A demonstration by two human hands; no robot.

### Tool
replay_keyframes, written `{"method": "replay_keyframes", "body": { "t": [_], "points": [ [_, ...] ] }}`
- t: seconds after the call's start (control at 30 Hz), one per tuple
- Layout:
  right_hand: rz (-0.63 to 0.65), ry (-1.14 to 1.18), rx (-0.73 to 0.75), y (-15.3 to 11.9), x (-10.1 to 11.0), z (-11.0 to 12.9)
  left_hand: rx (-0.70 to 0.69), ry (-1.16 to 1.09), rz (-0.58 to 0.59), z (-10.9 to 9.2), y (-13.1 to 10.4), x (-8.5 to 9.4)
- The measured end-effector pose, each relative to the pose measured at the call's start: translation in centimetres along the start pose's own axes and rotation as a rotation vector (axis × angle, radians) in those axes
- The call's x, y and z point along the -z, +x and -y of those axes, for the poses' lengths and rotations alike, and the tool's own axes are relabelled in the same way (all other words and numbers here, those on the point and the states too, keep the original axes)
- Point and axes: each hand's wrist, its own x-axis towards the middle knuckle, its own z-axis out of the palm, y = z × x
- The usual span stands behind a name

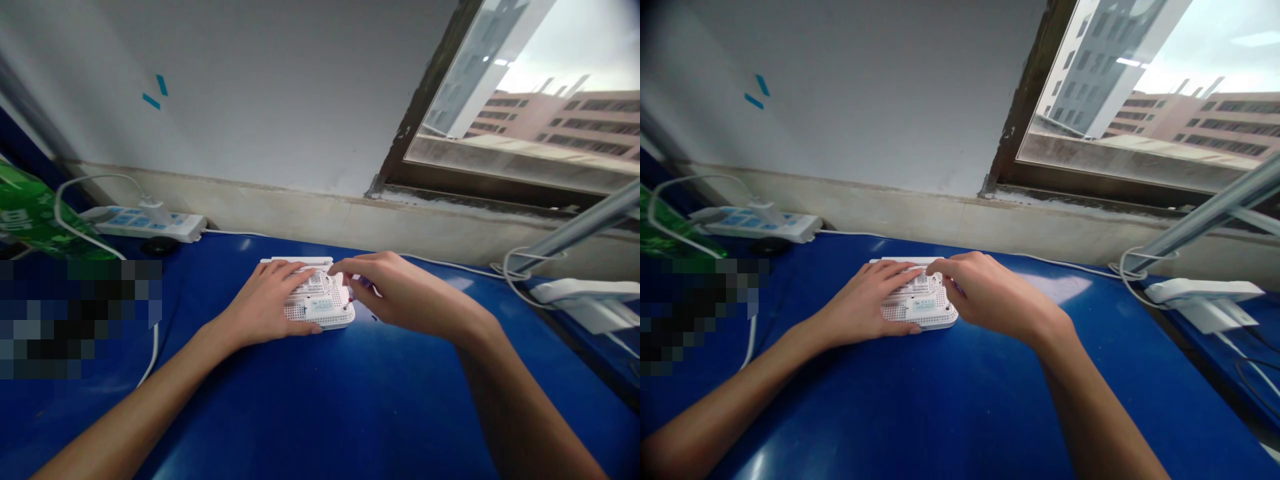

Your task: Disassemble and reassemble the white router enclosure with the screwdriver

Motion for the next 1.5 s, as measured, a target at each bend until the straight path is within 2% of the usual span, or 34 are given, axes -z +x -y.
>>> {"method": "replay_keyframes", "body": {
  "t": [0.07,0.23,0.43,0.6,0.77,0.93,1.17,1.37,1.5],
  "points": [
    [-0.006,0.013,0.026,-0.14,0.00,0.05,-0.001,-0.002,0.007,0.02,-0.01,0.00],
    [0.027,-0.042,-0.055,0.13,-0.07,0.07,-0.006,0.017,0.002,-0.04,0.00,-0.04],
    [-0.007,-0.006,0.008,-0.04,-0.08,-0.31,-0.007,0.014,0.001,-0.06,0.03,-0.01],
    [0.011,-0.025,-0.068,0.10,-0.30,-0.26,-0.007,0.015,-0.006,0.06,0.02,-0.11],
    [-0.002,-0.007,0.014,-0.14,-0.23,-0.02,-0.008,0.011,-0.009,0.00,0.01,-0.13],
    [0.024,-0.039,-0.089,0.12,-0.20,0.03,-0.009,0.000,-0.012,0.00,-0.09,-0.12],
    [0.009,-0.019,0.024,-0.25,0.10,0.08,-0.004,-0.001,-0.006,0.11,0.06,-0.23],
    [0.012,-0.038,-0.057,0.13,-0.04,0.11,-0.004,0.013,-0.007,0.13,-0.01,-0.32],
    [-0.002,0.003,0.000,-0.03,0.18,0.05,-0.004,0.004,-0.008,0.02,0.04,-0.16]
  ]
}}
